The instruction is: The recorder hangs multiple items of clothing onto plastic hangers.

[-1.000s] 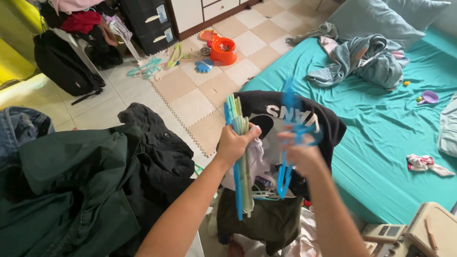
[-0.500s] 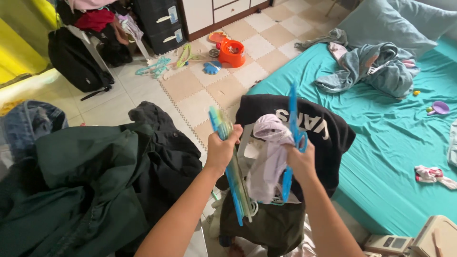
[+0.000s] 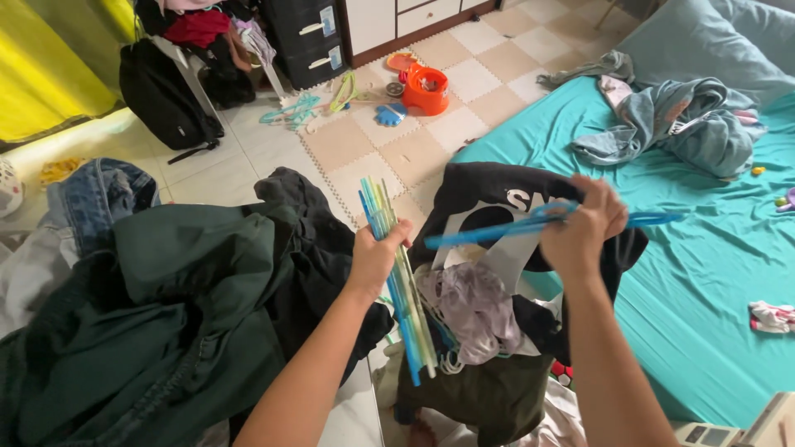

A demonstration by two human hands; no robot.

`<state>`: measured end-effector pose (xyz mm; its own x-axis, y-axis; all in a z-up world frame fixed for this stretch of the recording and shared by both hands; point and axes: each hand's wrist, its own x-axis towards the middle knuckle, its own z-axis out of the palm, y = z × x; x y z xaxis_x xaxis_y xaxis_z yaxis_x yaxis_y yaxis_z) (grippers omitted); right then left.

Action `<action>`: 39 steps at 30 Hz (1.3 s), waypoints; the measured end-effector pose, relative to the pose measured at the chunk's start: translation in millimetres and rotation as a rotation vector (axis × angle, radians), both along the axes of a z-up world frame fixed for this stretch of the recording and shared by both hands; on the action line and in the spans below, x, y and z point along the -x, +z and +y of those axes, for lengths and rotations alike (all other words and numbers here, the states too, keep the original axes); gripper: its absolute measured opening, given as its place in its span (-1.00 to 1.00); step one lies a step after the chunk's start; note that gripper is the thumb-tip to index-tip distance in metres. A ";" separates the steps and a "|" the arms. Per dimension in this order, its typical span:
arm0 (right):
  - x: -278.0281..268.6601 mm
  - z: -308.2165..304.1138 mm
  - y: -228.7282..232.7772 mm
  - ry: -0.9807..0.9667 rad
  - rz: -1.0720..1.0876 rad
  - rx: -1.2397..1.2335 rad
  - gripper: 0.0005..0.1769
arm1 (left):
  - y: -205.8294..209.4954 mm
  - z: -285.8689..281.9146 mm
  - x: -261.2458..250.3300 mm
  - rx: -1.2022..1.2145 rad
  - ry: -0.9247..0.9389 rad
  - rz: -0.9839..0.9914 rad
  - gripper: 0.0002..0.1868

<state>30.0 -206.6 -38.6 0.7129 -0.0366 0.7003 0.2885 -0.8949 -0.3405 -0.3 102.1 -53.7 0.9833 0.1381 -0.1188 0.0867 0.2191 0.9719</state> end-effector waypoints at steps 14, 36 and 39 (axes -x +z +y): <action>-2.5 89.5 -43.8 0.485 0.372 0.109 -0.62 | 13.2 -49.7 21.5 0.065 -0.301 -0.092 -0.75; 101.3 17.4 -427.3 -0.183 1.022 -0.363 -0.48 | -107.9 -62.5 -0.4 -0.745 -0.023 -0.278 -0.83; 96.7 46.3 -410.0 -0.339 0.975 -0.253 -0.13 | -111.8 -58.7 4.5 -0.756 -0.030 -0.333 -0.84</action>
<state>-66.7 -160.2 -448.7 0.8874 -0.4029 -0.2239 -0.4603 -0.7485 -0.4774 -4.9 43.4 -165.6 0.9550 0.0373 0.2943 -0.2368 -0.5018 0.8319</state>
